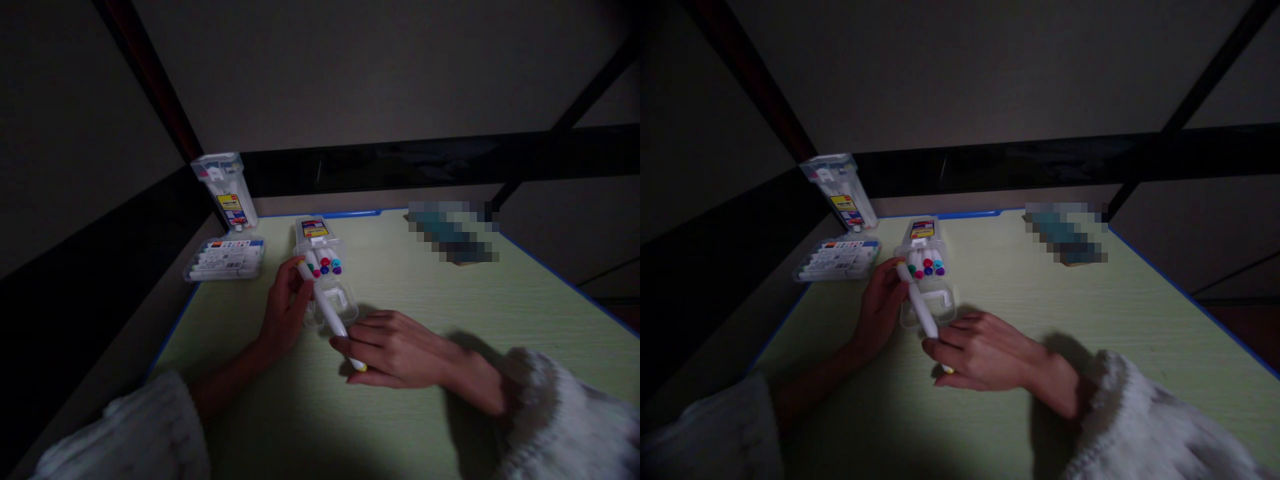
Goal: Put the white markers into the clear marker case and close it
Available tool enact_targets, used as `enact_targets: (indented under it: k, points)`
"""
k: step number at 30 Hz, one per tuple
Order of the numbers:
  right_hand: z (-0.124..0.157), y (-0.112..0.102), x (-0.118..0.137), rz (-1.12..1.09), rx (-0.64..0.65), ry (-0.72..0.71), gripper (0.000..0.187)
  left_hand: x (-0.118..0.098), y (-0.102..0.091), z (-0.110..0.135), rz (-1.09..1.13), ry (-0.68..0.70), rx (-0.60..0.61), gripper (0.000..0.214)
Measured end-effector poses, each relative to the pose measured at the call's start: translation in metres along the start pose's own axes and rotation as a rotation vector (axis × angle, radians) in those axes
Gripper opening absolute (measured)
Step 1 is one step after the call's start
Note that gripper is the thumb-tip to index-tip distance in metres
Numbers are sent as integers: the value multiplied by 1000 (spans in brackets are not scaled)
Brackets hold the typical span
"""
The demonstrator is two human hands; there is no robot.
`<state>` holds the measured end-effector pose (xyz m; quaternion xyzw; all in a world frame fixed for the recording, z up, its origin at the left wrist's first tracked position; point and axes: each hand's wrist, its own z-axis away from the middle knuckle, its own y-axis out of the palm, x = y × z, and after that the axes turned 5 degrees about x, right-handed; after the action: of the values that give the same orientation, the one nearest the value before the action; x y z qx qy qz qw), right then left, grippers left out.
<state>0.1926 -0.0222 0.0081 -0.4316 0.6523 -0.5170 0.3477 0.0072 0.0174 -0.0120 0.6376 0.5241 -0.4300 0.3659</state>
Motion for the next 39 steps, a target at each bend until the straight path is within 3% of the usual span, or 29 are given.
enact_targets:
  k: [39]
  points:
    - [0, 2, 0, -2, 54, 20, 34, 0, -1, 1, -22, 0, 20, 31]
